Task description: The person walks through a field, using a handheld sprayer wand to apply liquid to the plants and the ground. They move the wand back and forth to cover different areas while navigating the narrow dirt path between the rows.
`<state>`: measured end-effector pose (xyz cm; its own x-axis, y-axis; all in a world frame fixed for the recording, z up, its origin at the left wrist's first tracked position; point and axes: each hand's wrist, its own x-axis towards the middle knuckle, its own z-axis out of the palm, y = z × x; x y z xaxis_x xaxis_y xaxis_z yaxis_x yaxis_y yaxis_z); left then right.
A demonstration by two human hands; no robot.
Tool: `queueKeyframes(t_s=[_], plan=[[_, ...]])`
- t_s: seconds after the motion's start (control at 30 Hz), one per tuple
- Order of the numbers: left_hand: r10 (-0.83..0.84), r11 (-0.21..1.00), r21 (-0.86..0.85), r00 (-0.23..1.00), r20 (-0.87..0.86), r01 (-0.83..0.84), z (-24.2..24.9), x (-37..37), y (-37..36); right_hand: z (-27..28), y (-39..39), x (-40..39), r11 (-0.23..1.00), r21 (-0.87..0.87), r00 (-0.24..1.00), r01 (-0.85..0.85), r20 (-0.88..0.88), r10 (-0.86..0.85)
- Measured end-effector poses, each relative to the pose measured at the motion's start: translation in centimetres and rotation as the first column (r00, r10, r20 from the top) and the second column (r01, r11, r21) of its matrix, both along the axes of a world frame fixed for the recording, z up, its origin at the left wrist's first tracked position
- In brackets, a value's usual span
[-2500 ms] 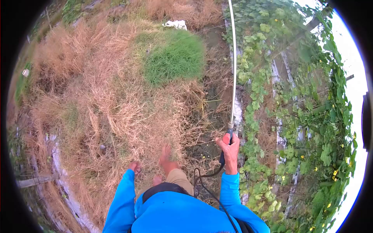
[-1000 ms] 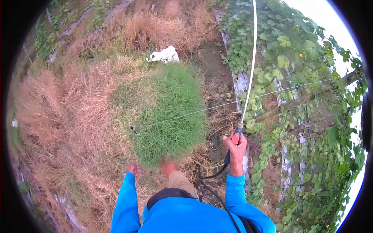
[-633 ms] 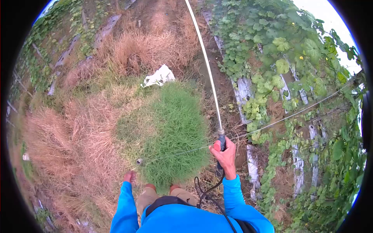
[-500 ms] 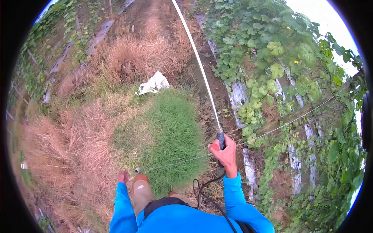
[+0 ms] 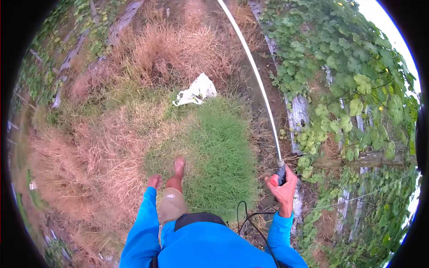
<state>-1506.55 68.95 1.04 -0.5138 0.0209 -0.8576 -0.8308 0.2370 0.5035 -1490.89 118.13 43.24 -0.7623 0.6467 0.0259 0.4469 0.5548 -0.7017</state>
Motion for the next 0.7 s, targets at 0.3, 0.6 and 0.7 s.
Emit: queueKeyframes(t_s=[0.3, 0.6, 0.7], plan=[[-0.021, 0.982, 0.183, 0.995, -0.095, 0.038, 5.0, -18.0, 4.7, 5.3, -4.6, -18.5, 0.950, -0.256, 0.982, 0.178, 0.115, -0.152], [-0.160, 0.842, 0.473, 0.958, -0.237, 0.257, 3.9, -23.6, 16.7, 11.6, -6.8, -28.2, 0.754, -0.640, 0.988, -0.147, -0.123, 0.089], [-0.206, 0.861, 0.430, 0.959, -0.194, 0.272, 9.6, -23.8, 19.0, 11.5, -9.1, -31.7, 0.474, -0.807, 0.936, -0.352, -0.311, 0.165]])
